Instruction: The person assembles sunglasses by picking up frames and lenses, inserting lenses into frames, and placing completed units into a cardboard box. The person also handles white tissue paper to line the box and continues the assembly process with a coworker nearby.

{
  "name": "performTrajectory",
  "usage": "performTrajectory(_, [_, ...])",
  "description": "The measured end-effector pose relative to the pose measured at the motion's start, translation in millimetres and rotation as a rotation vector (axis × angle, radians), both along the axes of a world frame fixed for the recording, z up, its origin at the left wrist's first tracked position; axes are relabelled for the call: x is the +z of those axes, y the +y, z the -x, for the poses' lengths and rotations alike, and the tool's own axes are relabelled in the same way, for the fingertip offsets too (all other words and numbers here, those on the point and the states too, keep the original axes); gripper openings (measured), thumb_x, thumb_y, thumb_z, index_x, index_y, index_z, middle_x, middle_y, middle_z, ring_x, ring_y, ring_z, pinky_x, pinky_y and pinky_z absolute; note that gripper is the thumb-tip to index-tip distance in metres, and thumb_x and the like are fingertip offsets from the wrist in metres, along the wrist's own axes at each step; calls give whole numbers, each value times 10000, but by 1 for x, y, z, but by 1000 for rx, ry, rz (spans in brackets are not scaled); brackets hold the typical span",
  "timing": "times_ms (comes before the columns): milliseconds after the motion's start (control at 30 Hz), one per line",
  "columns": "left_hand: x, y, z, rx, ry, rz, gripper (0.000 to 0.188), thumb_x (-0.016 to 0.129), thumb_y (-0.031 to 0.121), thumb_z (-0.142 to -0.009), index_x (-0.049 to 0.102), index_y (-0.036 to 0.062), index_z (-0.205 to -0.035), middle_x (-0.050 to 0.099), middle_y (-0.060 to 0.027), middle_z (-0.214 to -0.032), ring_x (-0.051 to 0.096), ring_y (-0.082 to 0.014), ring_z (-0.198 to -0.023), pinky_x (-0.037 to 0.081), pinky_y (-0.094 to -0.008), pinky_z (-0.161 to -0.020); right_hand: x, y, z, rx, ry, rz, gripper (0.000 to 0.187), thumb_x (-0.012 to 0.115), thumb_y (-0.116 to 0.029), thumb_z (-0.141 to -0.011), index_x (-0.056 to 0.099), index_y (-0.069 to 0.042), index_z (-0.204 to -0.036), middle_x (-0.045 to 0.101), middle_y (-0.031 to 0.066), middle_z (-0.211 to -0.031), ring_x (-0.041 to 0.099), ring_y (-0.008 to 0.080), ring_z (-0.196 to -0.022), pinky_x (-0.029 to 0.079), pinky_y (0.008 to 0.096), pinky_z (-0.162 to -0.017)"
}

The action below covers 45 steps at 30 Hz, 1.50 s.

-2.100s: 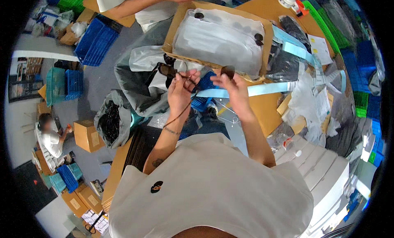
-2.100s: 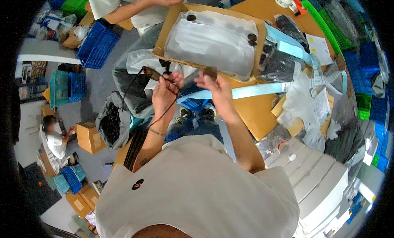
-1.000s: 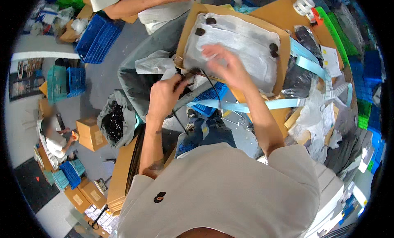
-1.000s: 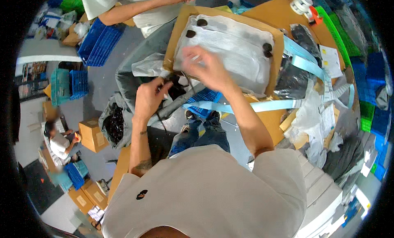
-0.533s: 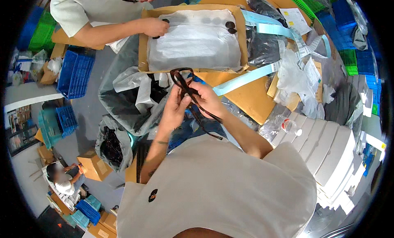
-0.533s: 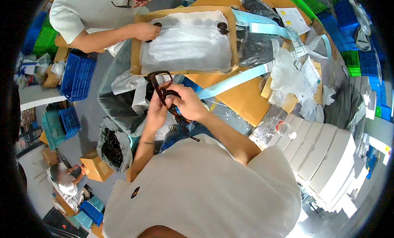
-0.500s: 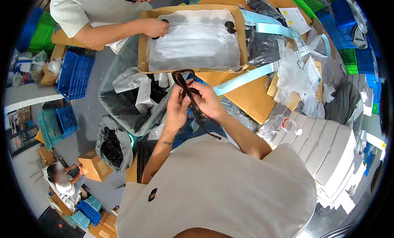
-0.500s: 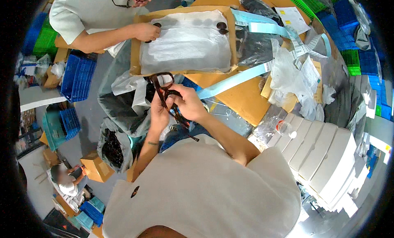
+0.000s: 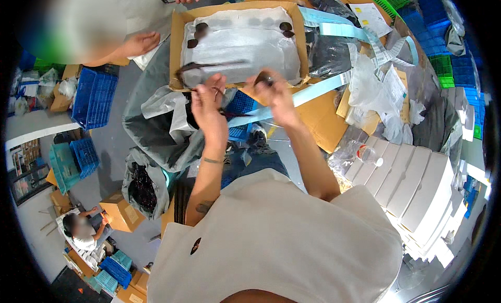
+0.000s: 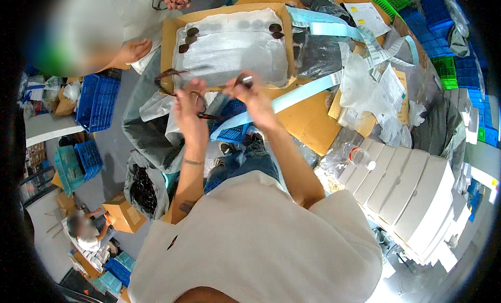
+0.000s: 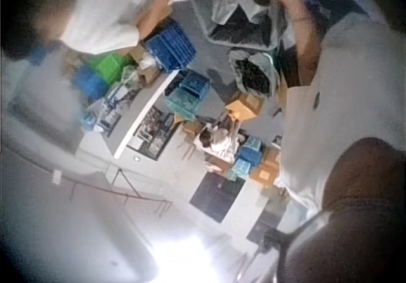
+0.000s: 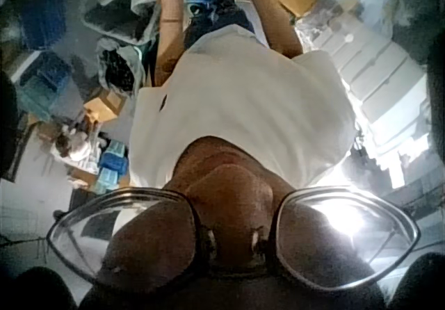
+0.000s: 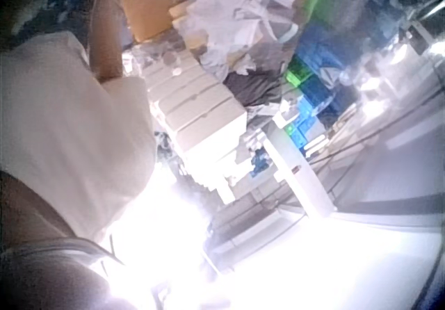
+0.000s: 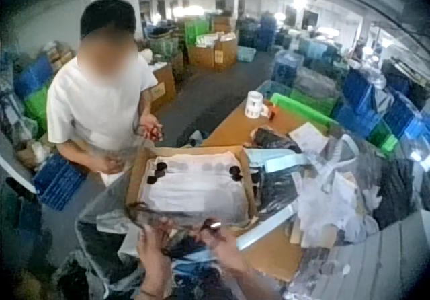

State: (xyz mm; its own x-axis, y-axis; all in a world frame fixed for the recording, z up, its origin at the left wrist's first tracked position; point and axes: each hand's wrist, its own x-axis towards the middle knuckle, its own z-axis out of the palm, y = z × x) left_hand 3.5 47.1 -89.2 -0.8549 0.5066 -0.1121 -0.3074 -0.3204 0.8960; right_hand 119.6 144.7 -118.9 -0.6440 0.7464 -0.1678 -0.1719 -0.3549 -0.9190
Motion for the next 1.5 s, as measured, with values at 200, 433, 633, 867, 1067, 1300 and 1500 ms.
performTrajectory(200, [-6, -43, 19, -105, -110, 71, 300, 450, 342, -1019, 509, 55, -951, 610, -87, -892, 599, -182, -806, 518, -346, -731, -42, 136, 32, -137, -1055, -1130, 151, 598, -128, -857, 706, -23, -853, 629, 168, -1041, 661, 314, -882, 553, 388, -722])
performTrajectory(433, [-15, -66, -13, -208, -222, 129, 367, 382, 397, -1031, 484, 66, -910, 576, -84, -860, 560, -184, -764, 486, -335, -699, -99, 169, 41, 144, -1492, -1242, 223, 582, -125, -842, 710, -19, -990, 520, 186, -1184, 590, 329, -1059, 553, 384, -807])
performTrajectory(633, [-16, -64, -25, -277, -168, 153, 401, 396, 410, -1025, 514, 43, -916, 560, -70, -869, 517, -152, -741, 472, -315, -662, -96, 165, 36, 217, -1384, -981, 288, 541, -185, -899, 665, -3, -1085, 518, 241, -1284, 605, 369, -1091, 535, 416, -847])
performTrajectory(867, [26, -64, -31, -1148, 949, 484, 144, 701, 161, -819, 622, 77, -905, 574, -69, -956, 564, -204, -928, 500, -281, -727, 97, -9, -74, 715, -504, -812, 524, 746, -177, -784, 544, -34, -1247, 642, 144, -1111, 627, 309, -973, 477, 395, -828])
performTrajectory(1067, [-4, -78, -42, -800, 1280, 299, 274, 702, 66, -773, 625, 74, -1035, 598, -116, -1076, 572, -282, -1030, 494, -339, -816, 14, -55, -134, 720, -867, -784, 250, 661, -69, -822, 580, 22, -1040, 664, 166, -844, 653, 353, -786, 505, 429, -698])
performTrajectory(1300, [-151, -164, 60, -73, 601, 769, 250, 592, -17, -793, 619, 53, -1032, 615, -161, -1009, 580, -368, -947, 467, -434, -831, -141, -1, -217, 166, -1133, -822, 153, 613, -71, -854, 595, 15, -978, 639, 185, -936, 620, 361, -863, 478, 417, -737])
performTrajectory(1500, [-250, -187, 144, 5, 896, 1185, 348, 622, 62, -780, 614, 117, -1124, 448, -203, -1362, 372, -414, -1280, 303, -554, -1053, -61, -31, -152, -86, -1203, -1256, 244, 634, -79, -857, 571, 25, -1069, 588, 160, -1000, 572, 325, -913, 459, 406, -807])
